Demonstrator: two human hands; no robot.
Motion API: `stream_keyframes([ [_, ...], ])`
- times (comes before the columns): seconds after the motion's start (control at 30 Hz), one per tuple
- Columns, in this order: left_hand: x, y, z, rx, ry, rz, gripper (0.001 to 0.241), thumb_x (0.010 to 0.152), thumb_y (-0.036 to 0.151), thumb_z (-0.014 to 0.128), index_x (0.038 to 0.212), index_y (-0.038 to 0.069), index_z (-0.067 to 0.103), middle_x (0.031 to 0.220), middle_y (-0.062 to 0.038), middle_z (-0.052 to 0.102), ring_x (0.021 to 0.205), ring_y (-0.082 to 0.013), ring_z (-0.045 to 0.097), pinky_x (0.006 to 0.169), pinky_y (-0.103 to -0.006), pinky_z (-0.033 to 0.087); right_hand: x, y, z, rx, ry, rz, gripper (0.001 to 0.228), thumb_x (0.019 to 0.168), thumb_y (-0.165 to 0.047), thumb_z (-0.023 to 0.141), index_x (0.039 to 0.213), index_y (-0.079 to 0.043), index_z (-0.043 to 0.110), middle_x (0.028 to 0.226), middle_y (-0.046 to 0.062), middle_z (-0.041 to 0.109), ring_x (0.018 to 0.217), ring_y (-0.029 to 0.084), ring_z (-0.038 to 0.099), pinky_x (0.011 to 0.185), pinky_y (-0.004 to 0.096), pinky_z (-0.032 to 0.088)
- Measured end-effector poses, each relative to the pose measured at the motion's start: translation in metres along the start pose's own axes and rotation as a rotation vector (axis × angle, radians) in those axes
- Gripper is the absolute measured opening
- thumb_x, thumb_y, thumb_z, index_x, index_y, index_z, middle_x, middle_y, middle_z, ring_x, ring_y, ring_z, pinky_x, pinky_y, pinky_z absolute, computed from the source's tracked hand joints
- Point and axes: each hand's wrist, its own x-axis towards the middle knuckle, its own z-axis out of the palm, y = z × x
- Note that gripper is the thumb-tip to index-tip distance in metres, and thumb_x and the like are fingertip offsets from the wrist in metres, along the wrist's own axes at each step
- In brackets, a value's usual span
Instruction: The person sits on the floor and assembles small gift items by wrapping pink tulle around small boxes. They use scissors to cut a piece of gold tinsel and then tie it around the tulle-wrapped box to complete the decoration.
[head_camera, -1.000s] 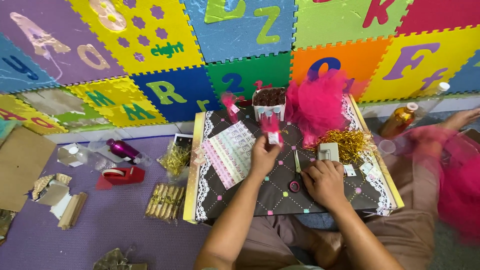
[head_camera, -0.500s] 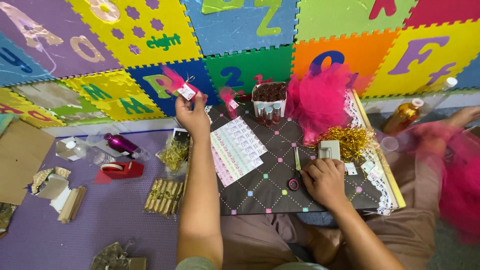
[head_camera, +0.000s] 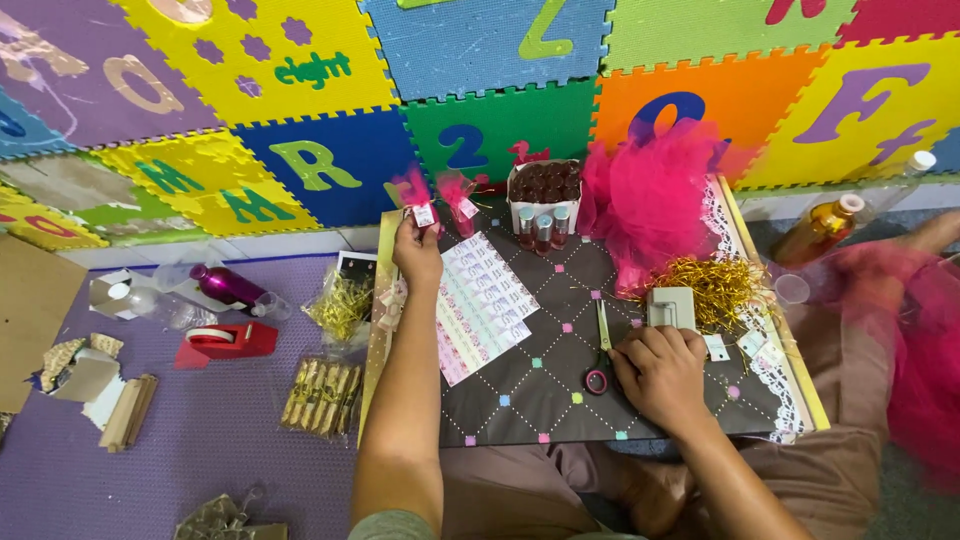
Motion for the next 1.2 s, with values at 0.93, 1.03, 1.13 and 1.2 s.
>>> stream_keyframes([
  [0.93, 0.029, -0.028, -0.010, -0.144, -0.261, -0.015, 0.055, 0.069, 0.000, 0.071, 0.122, 0.008, 0.058, 0.089, -0.001, 0.060, 0.080, -0.0136, 0.062, 0.073, -0.0282, 0.054, 0.005, -0.006, -0.011, -0.025, 0.028, -0.006, 0.016, 0.084, -0.028, 0.075, 0.075, -0.018, 0.065, 0.077, 0.000, 0.059, 0.084, 0.022, 0.062, 0.085, 0.041, 0.040],
  [1.03, 0.038, -0.034, -0.007, -0.241, -0.207, -0.034, 0.054, 0.068, -0.001, 0.064, 0.122, 0.008, 0.057, 0.101, -0.009, 0.063, 0.090, -0.0149, 0.064, 0.079, -0.0312, 0.054, 0.004, -0.003, -0.012, 0.002, 0.019, -0.008, 0.017, 0.081, -0.027, 0.077, 0.075, -0.016, 0.065, 0.076, 0.002, 0.058, 0.082, 0.023, 0.060, 0.084, 0.041, 0.040],
  [1.13, 0.039, -0.040, -0.012, -0.016, 0.074, 0.065, 0.038, 0.075, 0.004, 0.073, 0.111, 0.009, 0.062, 0.090, -0.006, 0.066, 0.084, -0.0178, 0.068, 0.075, -0.0291, 0.052, 0.003, -0.001, -0.010, 0.005, 0.022, -0.021, 0.019, 0.081, -0.030, 0.077, 0.074, -0.018, 0.065, 0.076, 0.001, 0.056, 0.082, 0.023, 0.059, 0.084, 0.041, 0.040],
  [1.2, 0.021, -0.029, -0.018, 0.154, -0.006, 0.093, 0.038, 0.078, 0.013, 0.073, 0.113, 0.019, 0.062, 0.100, -0.004, 0.069, 0.100, -0.0229, 0.070, 0.087, -0.0364, 0.053, 0.000, 0.002, -0.007, 0.006, 0.010, -0.019, 0.019, 0.082, -0.031, 0.077, 0.075, -0.018, 0.065, 0.076, 0.001, 0.057, 0.082, 0.022, 0.060, 0.084, 0.041, 0.040],
])
